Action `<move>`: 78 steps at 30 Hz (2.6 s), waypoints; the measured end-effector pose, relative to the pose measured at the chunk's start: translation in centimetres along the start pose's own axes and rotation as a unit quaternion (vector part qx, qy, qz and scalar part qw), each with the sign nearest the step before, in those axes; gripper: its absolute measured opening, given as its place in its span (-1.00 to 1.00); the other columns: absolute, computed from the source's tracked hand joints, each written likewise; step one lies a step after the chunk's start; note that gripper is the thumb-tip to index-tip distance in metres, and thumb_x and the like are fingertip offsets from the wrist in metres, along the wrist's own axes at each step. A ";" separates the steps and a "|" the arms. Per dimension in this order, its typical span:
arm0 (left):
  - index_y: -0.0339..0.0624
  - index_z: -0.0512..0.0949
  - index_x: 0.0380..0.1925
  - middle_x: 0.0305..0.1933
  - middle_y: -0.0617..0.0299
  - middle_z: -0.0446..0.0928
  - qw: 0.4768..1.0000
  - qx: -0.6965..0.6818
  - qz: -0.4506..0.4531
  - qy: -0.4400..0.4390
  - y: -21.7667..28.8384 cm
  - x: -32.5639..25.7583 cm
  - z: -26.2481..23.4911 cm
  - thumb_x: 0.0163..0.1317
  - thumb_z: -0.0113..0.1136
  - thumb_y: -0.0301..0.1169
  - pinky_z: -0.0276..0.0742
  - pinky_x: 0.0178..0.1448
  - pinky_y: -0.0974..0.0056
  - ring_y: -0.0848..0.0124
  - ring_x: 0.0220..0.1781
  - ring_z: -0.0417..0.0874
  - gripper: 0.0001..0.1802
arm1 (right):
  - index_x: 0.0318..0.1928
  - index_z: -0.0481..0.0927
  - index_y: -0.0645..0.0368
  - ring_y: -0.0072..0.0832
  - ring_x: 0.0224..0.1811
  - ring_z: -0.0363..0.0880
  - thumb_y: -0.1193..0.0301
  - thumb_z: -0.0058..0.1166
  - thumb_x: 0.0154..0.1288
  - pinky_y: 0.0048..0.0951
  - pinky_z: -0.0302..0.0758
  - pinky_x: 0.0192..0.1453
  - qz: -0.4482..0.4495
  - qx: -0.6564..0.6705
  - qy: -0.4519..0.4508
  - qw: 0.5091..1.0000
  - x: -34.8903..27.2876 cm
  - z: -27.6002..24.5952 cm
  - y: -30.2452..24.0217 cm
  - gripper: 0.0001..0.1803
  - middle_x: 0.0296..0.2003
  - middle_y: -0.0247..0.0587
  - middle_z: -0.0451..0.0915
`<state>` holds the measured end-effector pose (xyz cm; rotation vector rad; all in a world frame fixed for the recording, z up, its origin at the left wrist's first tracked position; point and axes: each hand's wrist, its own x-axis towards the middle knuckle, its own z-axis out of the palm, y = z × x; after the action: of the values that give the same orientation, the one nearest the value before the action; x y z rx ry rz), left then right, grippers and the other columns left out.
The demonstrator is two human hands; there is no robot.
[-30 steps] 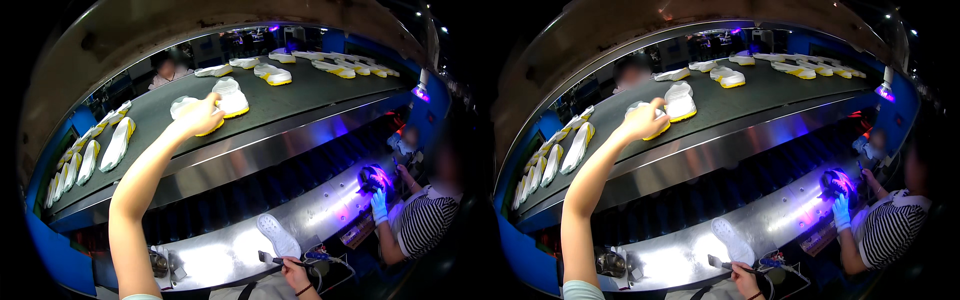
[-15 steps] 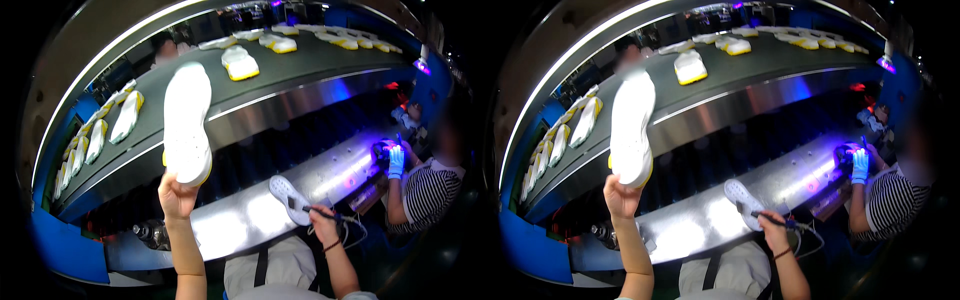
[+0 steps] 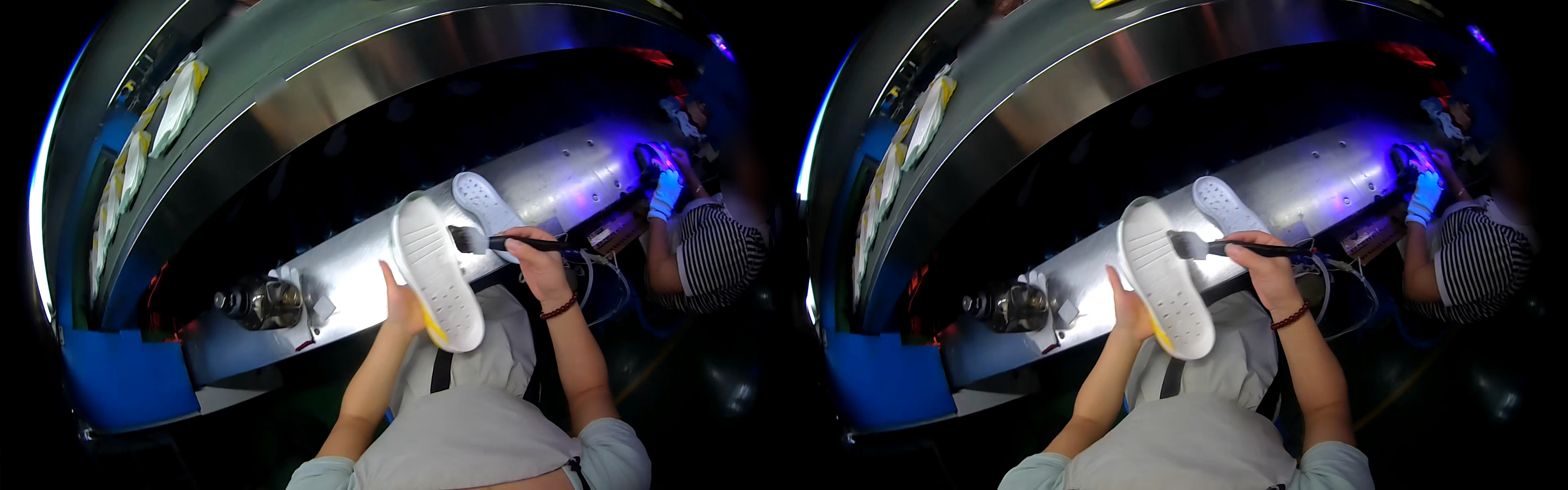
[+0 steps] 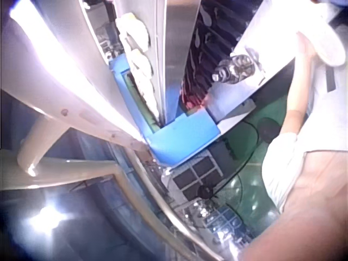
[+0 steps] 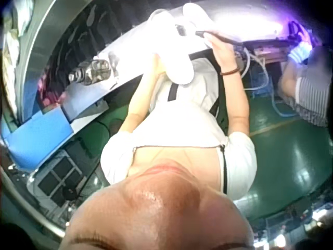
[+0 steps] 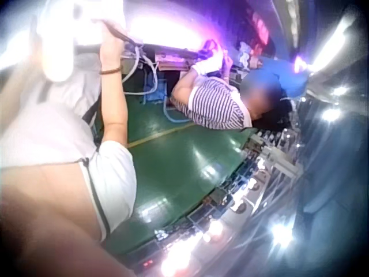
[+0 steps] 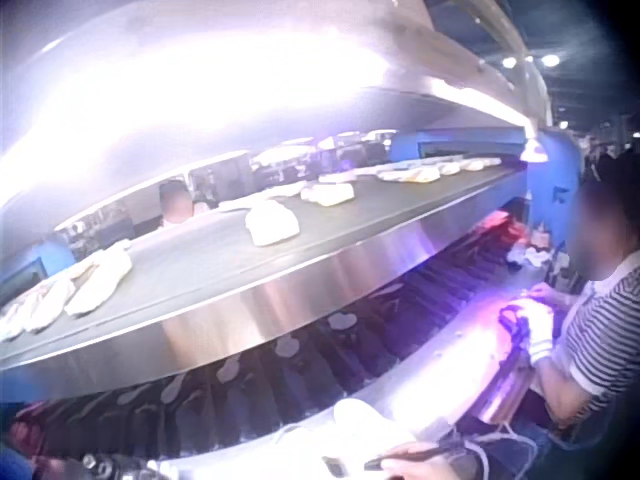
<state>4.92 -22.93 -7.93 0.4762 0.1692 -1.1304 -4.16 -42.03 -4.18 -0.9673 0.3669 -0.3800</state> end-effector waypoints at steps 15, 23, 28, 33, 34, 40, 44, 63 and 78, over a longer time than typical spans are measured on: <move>-0.02 0.23 0.09 0.09 0.16 0.30 0.990 0.017 0.088 0.106 -1.1 2.1 3.0 0.08 -0.53 0.26 0.16 0.19 0.14 0.22 0.14 0.27 -0.23 | -0.46 0.56 0.25 -0.38 -0.41 0.50 0.53 0.12 -0.19 -0.49 0.39 -0.29 -0.290 -0.445 -0.111 0.840 1.4 6.9 0.5 -0.84 -0.52 -0.16 0.52; -0.04 0.19 0.12 0.07 0.09 0.31 0.993 0.036 0.098 0.051 1.1 -0.3 1.4 0.08 -0.68 0.27 0.27 0.12 0.07 0.14 0.07 0.35 -0.17 | -0.47 0.58 0.20 -0.55 -0.47 0.52 0.47 0.15 -0.18 -0.56 0.43 -0.36 -0.081 -0.382 -0.277 0.878 -2.1 4.1 -1.8 -0.85 -0.54 -0.26 0.55; -0.07 0.06 0.18 0.16 0.07 0.21 0.985 0.017 0.016 -0.172 -1.0 -0.6 3.6 0.07 -0.65 0.29 0.24 0.16 0.03 0.14 0.13 0.29 -0.16 | -0.39 0.55 0.30 -0.62 -0.49 0.50 0.52 0.10 -0.05 -0.67 0.42 -0.44 -0.104 -0.310 -0.127 0.936 1.1 6.5 -3.7 -0.85 -0.49 -0.23 0.55; -0.04 0.04 0.19 0.19 0.09 0.16 0.974 -0.151 0.074 -0.154 0.0 -0.8 4.1 0.06 -0.61 0.31 0.19 0.21 0.11 0.20 0.17 0.25 -0.15 | -0.41 0.55 0.30 -0.48 -0.31 0.51 0.57 0.15 -0.13 -0.55 0.41 -0.17 -0.084 -0.274 -0.356 0.890 -1.1 5.9 -4.3 -0.83 -0.39 -0.17 0.55; -0.04 0.05 0.19 0.19 0.10 0.16 0.973 -0.135 0.085 -0.164 -0.1 -1.0 4.1 0.07 -0.62 0.30 0.18 0.21 0.11 0.19 0.17 0.25 -0.16 | -0.38 0.56 0.28 -0.54 -0.32 0.51 0.56 0.15 -0.11 -0.57 0.42 -0.20 -0.077 -0.235 -0.319 0.915 -1.0 5.4 -4.0 -0.82 -0.41 -0.20 0.55; -0.06 0.09 0.17 0.12 0.07 0.25 0.975 -0.003 0.188 -0.117 0.6 -1.1 5.3 0.07 -0.67 0.30 0.34 0.10 0.11 0.15 0.09 0.35 -0.15 | -0.35 0.56 0.24 -0.53 -0.27 0.52 0.56 0.16 -0.10 -0.53 0.44 -0.16 -0.145 -0.275 -0.336 0.889 -1.0 4.9 -3.3 -0.80 -0.37 -0.19 0.56; -0.10 0.09 0.16 0.02 -0.08 0.32 0.954 0.113 0.272 -0.062 1.1 -0.5 5.5 0.00 -0.69 0.35 0.41 -0.03 0.01 0.03 -0.07 0.45 -0.08 | -0.35 0.56 0.26 -0.55 -0.28 0.53 0.57 0.16 -0.08 -0.58 0.43 -0.14 0.018 -0.143 -0.288 0.947 -1.3 4.2 -4.3 -0.81 -0.34 -0.19 0.57; -0.06 -0.05 0.23 0.23 -0.09 0.04 0.943 0.006 0.242 -0.228 4.1 -1.6 8.5 -0.04 -0.34 0.36 0.14 0.19 -0.11 -0.03 0.20 0.18 -0.05 | -0.32 0.55 0.27 -0.46 -0.26 0.49 0.65 0.10 -0.10 -0.53 0.39 -0.08 -0.098 -0.081 -0.287 0.950 -2.1 4.1 -3.8 -0.77 -0.32 -0.12 0.55; -0.16 0.00 0.19 0.10 -0.12 0.19 0.959 0.098 0.188 -0.188 3.1 -1.4 6.2 -0.09 -0.14 0.32 0.32 0.05 -0.13 -0.04 0.06 0.32 -0.02 | -0.37 0.57 0.28 -0.46 -0.34 0.56 0.60 0.15 -0.11 -0.57 0.46 -0.22 -0.070 -0.184 -0.292 0.936 -1.6 5.2 -3.3 -0.82 -0.38 -0.13 0.59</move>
<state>6.47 -23.49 -1.00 0.4365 -0.3574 -0.8459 -3.62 -39.29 1.50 -1.4244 -0.1841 -0.1366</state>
